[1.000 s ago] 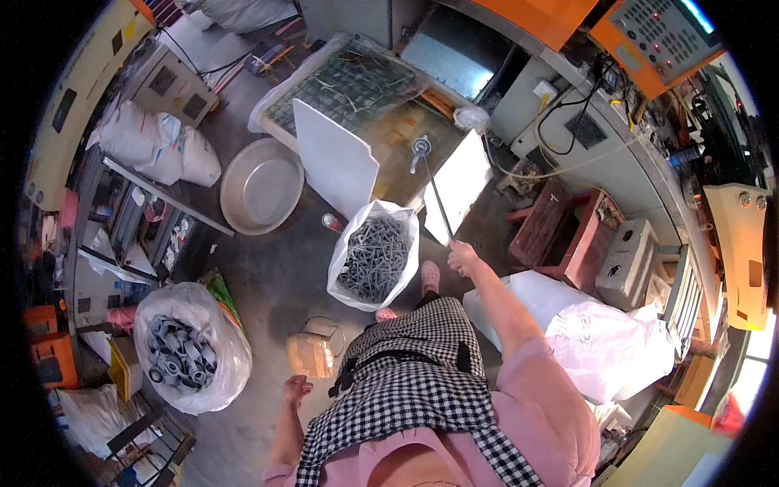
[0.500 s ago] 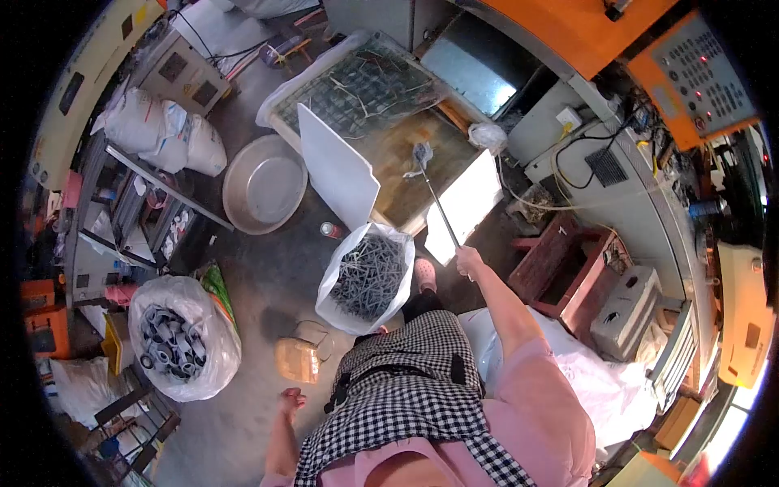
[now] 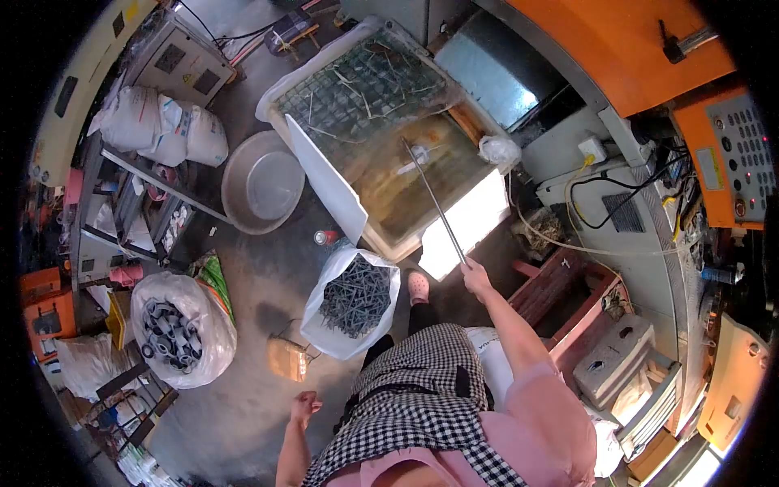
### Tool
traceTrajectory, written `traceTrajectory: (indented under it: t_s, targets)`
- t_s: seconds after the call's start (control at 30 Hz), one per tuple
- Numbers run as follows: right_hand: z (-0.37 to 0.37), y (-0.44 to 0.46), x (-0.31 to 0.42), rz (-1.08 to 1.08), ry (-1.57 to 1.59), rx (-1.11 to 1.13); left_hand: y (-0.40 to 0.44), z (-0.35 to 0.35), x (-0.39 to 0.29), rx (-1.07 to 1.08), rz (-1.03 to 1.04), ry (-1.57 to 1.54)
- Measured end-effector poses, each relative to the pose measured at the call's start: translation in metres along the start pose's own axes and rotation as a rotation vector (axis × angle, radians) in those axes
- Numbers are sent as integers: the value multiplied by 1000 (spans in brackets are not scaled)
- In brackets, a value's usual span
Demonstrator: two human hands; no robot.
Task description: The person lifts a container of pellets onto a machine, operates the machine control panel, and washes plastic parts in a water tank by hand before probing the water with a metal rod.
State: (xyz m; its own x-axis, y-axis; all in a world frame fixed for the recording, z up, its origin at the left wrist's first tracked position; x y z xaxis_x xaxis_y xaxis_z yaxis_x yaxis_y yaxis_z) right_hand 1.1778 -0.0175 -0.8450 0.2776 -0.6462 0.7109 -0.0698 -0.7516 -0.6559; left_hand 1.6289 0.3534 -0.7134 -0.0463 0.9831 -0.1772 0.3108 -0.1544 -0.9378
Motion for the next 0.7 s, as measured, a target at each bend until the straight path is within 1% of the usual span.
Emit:
traceTrajectory:
  t_s: [0.03,0.1,0.13,0.17,0.2,0.23,0.37,0.43,0.53,0.57,0.63,0.7]
  targets:
    - [-5,7,-4,1,0,2,0,4,-2,-1,-1,0]
    - [-11,28,-16,-133,-91,-61,0,10,-4,-33,-11,125]
    - [-13,33,-12,-103,-128,-90,3,10,-4,-36,-14,128]
    - [-14,37,-8,-99,-124,-89,6,10,-6,-24,26,95]
    - [-15,39,-6,-49,-59,-87,8,11,-8,-11,67,61]
    - [-16,40,-8,-1,6,-84,6,12,-12,-13,67,65]
    - [-24,31,-3,-63,8,-86,1,11,-26,-46,56,74]
    - [-28,23,-1,61,-15,11,-4,9,-30,-64,37,103]
    - [-36,1,25,129,-60,43,-10,11,-30,-25,20,33]
    - [-34,4,19,130,-59,43,-11,12,-30,-26,20,50]
    - [-32,15,7,38,-66,-16,-11,13,-29,-28,19,68]
    - [-27,28,2,7,-98,-20,-8,13,-29,-33,15,117]
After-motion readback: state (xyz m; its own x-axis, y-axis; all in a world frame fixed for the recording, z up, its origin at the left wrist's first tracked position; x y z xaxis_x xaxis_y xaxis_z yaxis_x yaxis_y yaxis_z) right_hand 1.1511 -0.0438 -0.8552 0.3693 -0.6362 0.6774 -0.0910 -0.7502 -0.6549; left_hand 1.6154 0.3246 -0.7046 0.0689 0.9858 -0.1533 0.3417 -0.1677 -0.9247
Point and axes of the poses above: each hand's wrist, its own y-axis towards the middle knuckle, its own z-axis out of the palm, x = y × z, the point moved 5 cm from there along y, towards the middle knuckle, and after that the axes turned 12 degrees about y, right-handed, at the moved point
